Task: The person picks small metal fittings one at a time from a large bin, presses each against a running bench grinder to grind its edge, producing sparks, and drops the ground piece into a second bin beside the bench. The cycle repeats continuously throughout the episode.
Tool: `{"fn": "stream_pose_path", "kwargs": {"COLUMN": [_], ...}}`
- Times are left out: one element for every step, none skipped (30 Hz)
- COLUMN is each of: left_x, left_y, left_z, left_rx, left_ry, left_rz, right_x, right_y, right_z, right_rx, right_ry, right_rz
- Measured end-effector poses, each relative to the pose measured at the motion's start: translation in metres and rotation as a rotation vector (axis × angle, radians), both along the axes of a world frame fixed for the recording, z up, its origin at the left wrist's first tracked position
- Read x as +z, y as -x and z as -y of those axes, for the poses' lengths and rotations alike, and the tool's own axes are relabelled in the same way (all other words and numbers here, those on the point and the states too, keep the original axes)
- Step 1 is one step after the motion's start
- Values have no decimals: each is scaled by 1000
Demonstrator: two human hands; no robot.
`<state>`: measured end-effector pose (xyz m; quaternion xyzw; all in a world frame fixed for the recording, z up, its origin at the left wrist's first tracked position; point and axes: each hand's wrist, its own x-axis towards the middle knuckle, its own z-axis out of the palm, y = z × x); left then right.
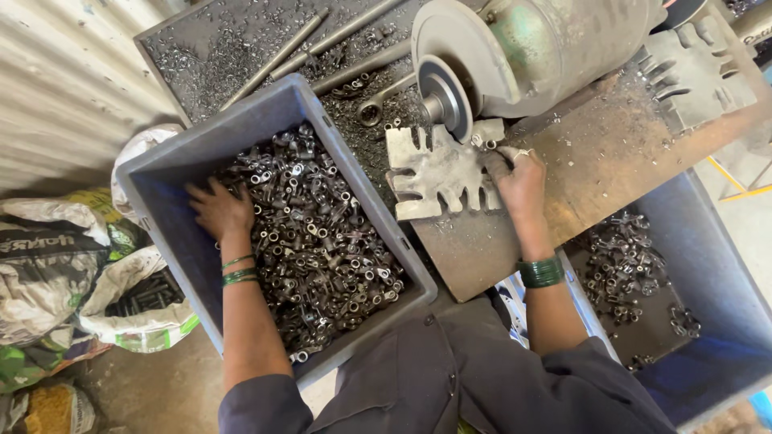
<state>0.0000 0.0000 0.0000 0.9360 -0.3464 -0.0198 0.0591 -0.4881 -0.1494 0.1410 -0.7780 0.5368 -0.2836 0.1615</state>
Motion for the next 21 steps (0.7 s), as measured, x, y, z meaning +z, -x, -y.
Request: {"fn": "stream_pose_path", "kwargs": {"left_x": [1,3,4,5,6,6,7,7,7,7,6,4,3,2,1,0,0,-1,-2,-1,-1], "left_y": [1,1,0,0,2,3,4,6,6,7,8,10,12,13,14,15,15,16,17,18,18], "left_z": [3,7,7,7,9,10,10,8,8,8,7,5,4,3,2,-1,-2,-3,-3,-2,-1], "left_rx": [5,10,6,1,-2,-6,-12,-18,-17,-16,-14,-29,-43,-56,-59,-62,-68,-70,-71,-74,-77], "left_ry": [-10,-19,-25,-34,-39,-18,-1,15,28,41,56,82,110,141,172,201,229,228,227,227,227], "left_rz": [-24,-45,-40,-37,-36,-23,-11,1,3,6,7,16,26,35,15,-5,-25,-21,-19,-14,-11], "right_x": [0,0,0,0,-1,-3,-5,-7,-9,-11,-13,-14,-15,-15,-15,-15,-15,-15,-15,-14,-14], "right_y": [1,2,4,6,6,6,7,8,9,10,12,14,15,17,17,17,18,19,20,20,20], "right_z": [4,5,3,1,4,6,6,8,12,14,15,16,18,21,24,24,24,24,24,24,23], "right_rx": [7,25,42,59,46,32,16,27,36,46,43,42,41,35,30,25,27,30,34,22,11], "right_ry": [27,43,54,63,62,60,55,54,54,55,40,26,16,31,44,54,39,23,8,21,35], "right_rz": [11,51,90,128,97,67,36,25,14,3,12,21,29,12,-6,-23,-3,15,32,18,3]}}
